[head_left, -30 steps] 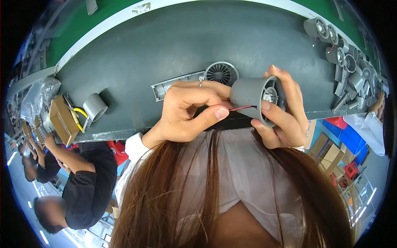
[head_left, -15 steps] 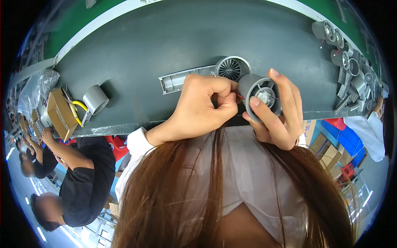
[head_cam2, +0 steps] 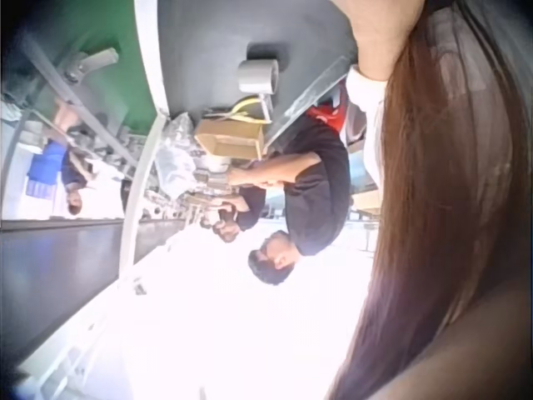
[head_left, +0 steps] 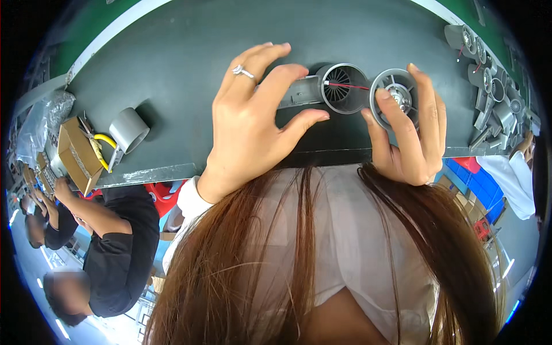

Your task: Assembling small handheld fans by fitting electronic components and motors into plastic casings at a manual assembly station.

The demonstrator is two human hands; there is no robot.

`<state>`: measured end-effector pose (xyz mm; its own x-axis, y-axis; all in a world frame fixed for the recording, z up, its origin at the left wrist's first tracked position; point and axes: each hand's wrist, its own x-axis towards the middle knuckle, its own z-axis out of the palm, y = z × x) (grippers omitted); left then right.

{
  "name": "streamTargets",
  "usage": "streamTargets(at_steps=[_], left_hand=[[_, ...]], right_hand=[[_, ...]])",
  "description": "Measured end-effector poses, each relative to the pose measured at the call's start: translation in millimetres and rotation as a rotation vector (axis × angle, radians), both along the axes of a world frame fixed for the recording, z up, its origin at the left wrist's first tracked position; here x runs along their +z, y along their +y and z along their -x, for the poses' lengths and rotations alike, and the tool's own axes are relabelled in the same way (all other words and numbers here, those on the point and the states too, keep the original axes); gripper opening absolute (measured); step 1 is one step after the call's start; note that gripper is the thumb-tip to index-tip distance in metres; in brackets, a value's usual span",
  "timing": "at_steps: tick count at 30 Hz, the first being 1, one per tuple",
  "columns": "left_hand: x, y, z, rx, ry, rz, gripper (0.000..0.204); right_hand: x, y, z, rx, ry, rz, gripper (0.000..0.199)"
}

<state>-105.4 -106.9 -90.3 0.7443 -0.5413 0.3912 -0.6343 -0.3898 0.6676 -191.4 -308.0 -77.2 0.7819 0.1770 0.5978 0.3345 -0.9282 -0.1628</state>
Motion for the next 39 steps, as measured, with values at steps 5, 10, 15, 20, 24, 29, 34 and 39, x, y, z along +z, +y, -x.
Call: streamTargets(at_steps=[5, 10, 15, 20, 24, 29, 34, 39], left_hand=[[-10.3, 5.4, 2.2, -0.019, -0.006, -0.253, 0.047], [-15.0, 4.1, 2.2, -0.063, -0.016, -0.274, 0.046], [-20.4, 2.8, 5.9, -0.06, -0.031, -0.319, 0.046], [-25.1, 1.0, 5.5, -0.063, -0.087, -0.304, 0.046], [-25.4, -1.7, 8.6, -0.031, -0.085, -0.272, 0.045], [-28.3, -4.1, 9.8, -0.075, 0.018, -0.116, 0.035], [-29.6, -11.4, 11.9, -0.05, -0.007, -0.139, 0.026], [-34.4, -13.7, 12.7, -0.041, -0.013, -0.094, 0.018]], right_hand=[[2.5, 2.2, 1.6, -0.003, 0.029, 0.106, 0.039], [8.2, 2.3, 4.2, 0.013, 0.083, 0.149, 0.042], [5.2, 13.1, 0.8, 0.05, 0.071, 0.214, 0.032], [1.7, 16.7, 0.8, 0.078, 0.095, 0.204, 0.046], [-0.5, 16.9, -2.8, 0.125, 0.126, 0.244, 0.044], [-3.1, 18.2, -4.2, 0.172, 0.138, 0.256, 0.04], [-5.6, 23.3, -9.8, 0.194, 0.058, 0.251, 0.021], [-6.7, 18.0, -10.0, 0.229, 0.079, 0.26, 0.033]])
